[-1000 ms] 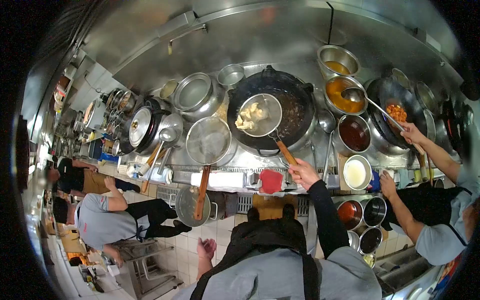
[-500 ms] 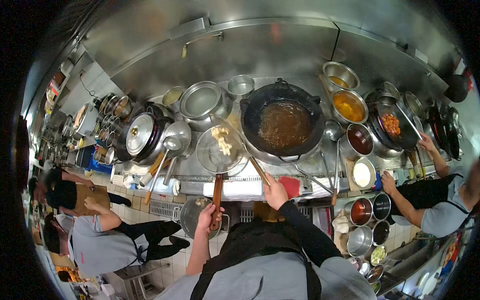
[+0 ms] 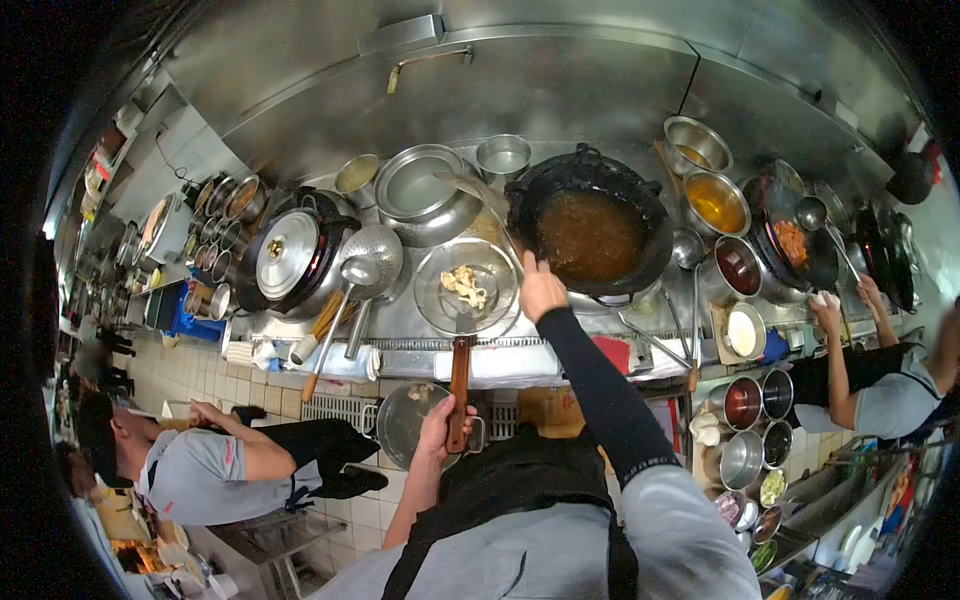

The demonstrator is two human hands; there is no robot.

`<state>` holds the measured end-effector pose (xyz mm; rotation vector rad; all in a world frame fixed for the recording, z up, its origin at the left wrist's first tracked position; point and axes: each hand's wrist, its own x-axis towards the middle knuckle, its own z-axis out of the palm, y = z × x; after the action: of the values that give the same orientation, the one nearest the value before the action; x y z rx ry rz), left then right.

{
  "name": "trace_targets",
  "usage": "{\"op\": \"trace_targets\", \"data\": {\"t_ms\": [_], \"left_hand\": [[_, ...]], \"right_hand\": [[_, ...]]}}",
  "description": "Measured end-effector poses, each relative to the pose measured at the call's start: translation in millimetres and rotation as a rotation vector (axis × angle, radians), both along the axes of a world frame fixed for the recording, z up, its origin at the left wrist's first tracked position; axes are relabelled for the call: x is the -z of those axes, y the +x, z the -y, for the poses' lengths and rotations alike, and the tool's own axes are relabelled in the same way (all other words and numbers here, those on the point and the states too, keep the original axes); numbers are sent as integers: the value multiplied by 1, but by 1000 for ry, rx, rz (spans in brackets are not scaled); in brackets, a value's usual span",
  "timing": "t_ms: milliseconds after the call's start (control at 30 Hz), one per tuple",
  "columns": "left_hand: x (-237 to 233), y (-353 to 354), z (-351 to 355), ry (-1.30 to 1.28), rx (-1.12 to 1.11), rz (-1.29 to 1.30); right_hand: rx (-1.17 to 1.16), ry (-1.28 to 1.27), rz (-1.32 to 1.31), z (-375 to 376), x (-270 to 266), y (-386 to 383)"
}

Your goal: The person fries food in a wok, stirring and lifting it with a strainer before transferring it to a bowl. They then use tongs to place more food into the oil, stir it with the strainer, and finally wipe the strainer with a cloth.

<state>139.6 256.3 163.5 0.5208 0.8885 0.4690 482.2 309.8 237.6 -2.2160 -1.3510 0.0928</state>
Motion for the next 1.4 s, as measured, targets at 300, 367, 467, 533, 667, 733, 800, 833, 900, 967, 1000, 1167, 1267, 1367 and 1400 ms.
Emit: {"op": "trace_targets", "data": {"t_ms": [300, 367, 467, 533, 667, 733, 800, 833, 900, 967, 1000, 1167, 1267, 1367, 1400], "left_hand": [[-2, -3, -15, -5, 24, 34], [-8, 0, -20, 20, 40, 43], [-31, -3, -14, 116, 58, 17], [-59, -5, -6, 217, 72, -16], [-89, -15, -7, 241, 118, 0], [-81, -21, -9, 243, 135, -6], [-71, -27, -10, 230, 160, -30], [-72, -28, -12, 224, 160, -51], [-72, -27, -14, 211, 163, -89], [-65, -22, -19, 211, 131, -97], [-63, -15, -21, 221, 124, -107], [-18, 21, -23, 276, 130, -81], [10, 28, -14, 350, 168, -217], [19, 32, -13, 637, 134, -456], [17, 35, -14, 779, 104, -533]], "right_hand": [[-59, -175, -149, 141, 52, -76], [-66, -167, -186, 147, 43, -78], [-41, 57, -216, 158, 20, -82], [-7, 171, -286, 163, 17, -76], [-29, 217, -825, 169, 67, -62], [-43, 189, -1433, 166, 91, -59], [-22, 167, -1888, 164, 92, -67], [-15, 172, -1982, 161, 91, -74], [7, 186, -2156, 158, 93, -87], [-30, 208, -2244, 159, 99, -97], [-55, 225, -2254, 162, 101, -100], [-173, 342, -2285, 202, 79, -95], [-124, 460, -2199, 259, 56, -88], [-4, 556, -2112, 330, 28, -89], [31, 627, -2112, 358, 26, -95]]}}
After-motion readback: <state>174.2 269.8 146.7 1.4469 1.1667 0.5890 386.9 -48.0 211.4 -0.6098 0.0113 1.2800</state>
